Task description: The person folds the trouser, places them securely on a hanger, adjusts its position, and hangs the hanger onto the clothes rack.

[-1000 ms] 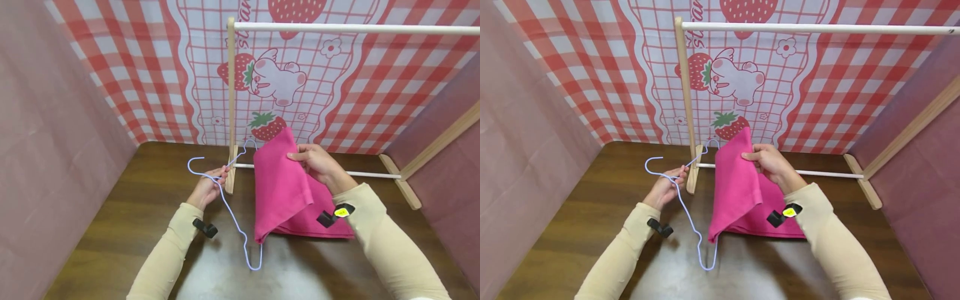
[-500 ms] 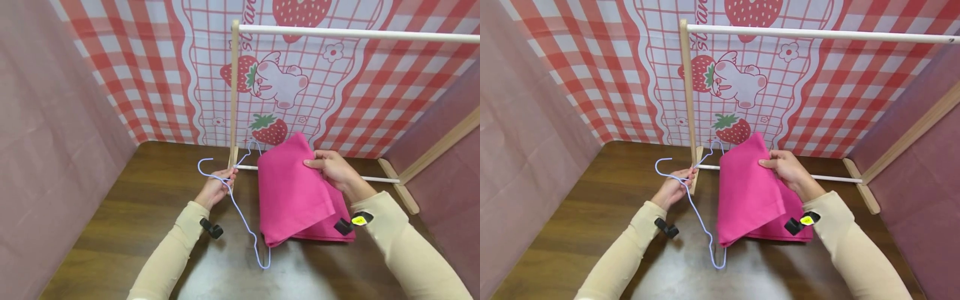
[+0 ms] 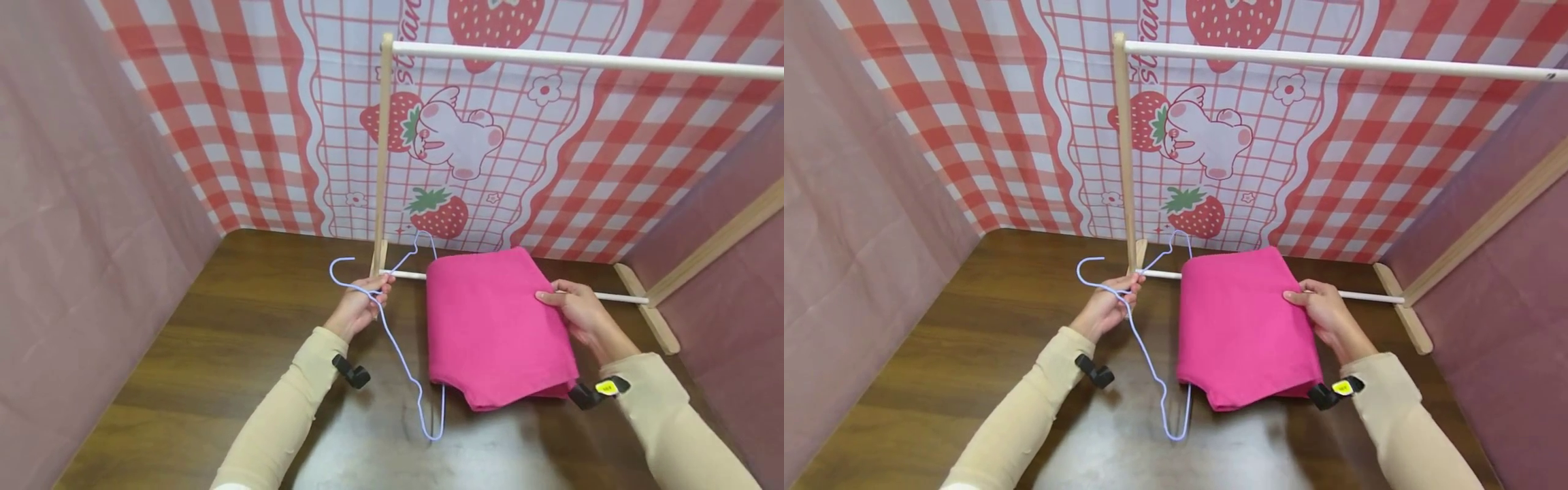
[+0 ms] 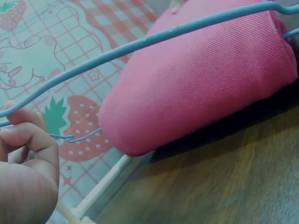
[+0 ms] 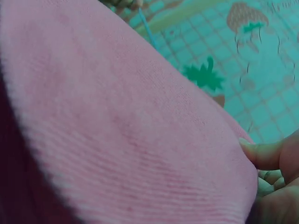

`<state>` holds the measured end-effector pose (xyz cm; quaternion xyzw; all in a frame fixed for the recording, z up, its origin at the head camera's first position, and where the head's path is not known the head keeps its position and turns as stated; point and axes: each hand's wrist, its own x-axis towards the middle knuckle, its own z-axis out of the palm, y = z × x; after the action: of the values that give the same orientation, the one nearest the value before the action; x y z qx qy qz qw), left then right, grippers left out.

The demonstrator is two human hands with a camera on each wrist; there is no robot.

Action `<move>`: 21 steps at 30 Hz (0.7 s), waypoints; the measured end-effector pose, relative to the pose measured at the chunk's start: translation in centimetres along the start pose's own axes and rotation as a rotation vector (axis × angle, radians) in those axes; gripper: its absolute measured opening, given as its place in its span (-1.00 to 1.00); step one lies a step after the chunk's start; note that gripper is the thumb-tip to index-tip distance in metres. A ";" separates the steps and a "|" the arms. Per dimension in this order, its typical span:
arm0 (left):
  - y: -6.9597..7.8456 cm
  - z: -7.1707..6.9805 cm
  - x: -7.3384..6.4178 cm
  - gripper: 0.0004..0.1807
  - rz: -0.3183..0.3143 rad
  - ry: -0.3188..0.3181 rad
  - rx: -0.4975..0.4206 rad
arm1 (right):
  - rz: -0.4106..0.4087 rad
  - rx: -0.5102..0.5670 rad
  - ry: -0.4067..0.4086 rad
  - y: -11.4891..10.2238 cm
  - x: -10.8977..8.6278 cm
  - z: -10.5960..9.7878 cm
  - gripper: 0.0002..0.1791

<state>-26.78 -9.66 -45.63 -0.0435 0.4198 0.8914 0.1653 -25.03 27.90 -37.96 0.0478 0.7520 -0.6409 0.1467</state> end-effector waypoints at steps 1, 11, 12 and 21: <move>-0.1 0.1 0.0 -0.72 0.002 -0.003 -0.003 | 0.007 0.013 -0.003 0.6 0.0 -0.4 -0.73; -0.5 1.3 0.1 -0.69 0.023 -0.006 -0.014 | 0.048 -0.188 0.077 4.6 0.1 -2.0 -0.72; -0.5 1.3 0.2 -0.69 0.023 -0.003 -0.012 | 0.042 -0.241 0.096 4.8 0.1 -2.1 -0.72; -1.3 1.4 1.0 -0.74 0.010 0.018 -0.023 | 0.097 -0.539 0.128 7.2 0.0 -3.6 -0.70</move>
<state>-27.21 -7.55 -45.86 -0.0513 0.4111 0.8965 0.1568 -23.76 32.66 -44.31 0.0833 0.8998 -0.4057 0.1370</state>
